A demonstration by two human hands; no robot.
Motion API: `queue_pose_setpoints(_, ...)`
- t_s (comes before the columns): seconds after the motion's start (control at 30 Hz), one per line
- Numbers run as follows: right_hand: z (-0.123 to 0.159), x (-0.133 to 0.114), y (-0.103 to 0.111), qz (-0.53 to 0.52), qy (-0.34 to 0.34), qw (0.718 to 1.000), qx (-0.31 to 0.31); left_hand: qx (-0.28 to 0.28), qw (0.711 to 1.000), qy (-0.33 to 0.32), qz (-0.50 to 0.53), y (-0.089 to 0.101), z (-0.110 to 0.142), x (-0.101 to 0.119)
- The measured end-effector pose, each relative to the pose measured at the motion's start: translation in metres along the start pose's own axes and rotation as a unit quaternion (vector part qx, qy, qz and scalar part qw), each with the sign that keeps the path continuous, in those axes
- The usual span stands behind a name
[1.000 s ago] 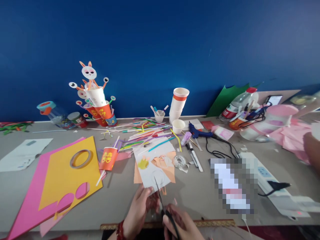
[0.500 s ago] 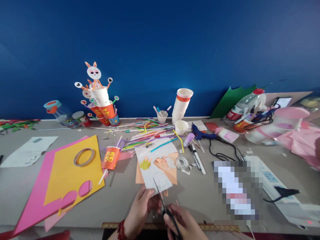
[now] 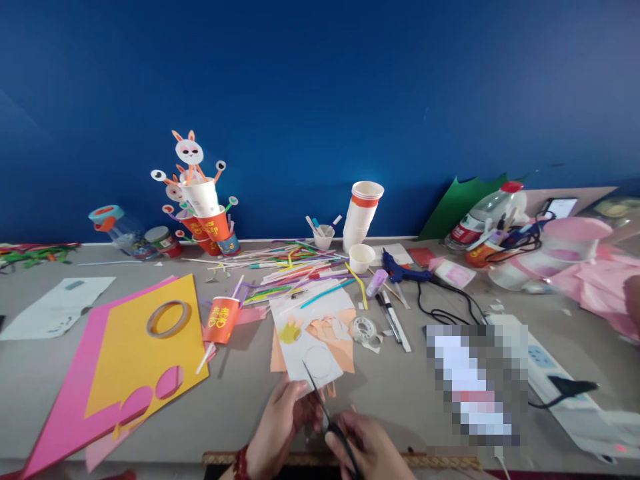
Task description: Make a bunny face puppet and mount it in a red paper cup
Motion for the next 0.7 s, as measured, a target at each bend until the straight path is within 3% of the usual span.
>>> queue_pose_setpoints(0.13, 0.000, -0.007, -0.001, 0.001, 0.004, 1.000, 0.001, 0.005, 1.000, -0.002, 0.003, -0.002, 0.001, 0.002)
queue_pose_setpoints(0.57, -0.010, 0.003, -0.007, 0.001, -0.019, 1.000, 0.005, 0.025, 1.000, -0.008, 0.013, 0.001, 0.004, 0.003)
queue_pose_setpoints(0.7, -0.012, 0.001, -0.002, -0.009, 0.024, 1.000, -0.011, 0.020, 0.999, 0.006, 0.026, 0.005, -0.001, -0.002)
Point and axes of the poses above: each hand's wrist, its own z-axis away from the middle knuckle, its own y-axis out of the back of the hand, x = y × z, the point moved 8 cm from there along -z, towards the middle knuckle, and after that the axes turned 14 degrees about -x, right-handed, at the moved point
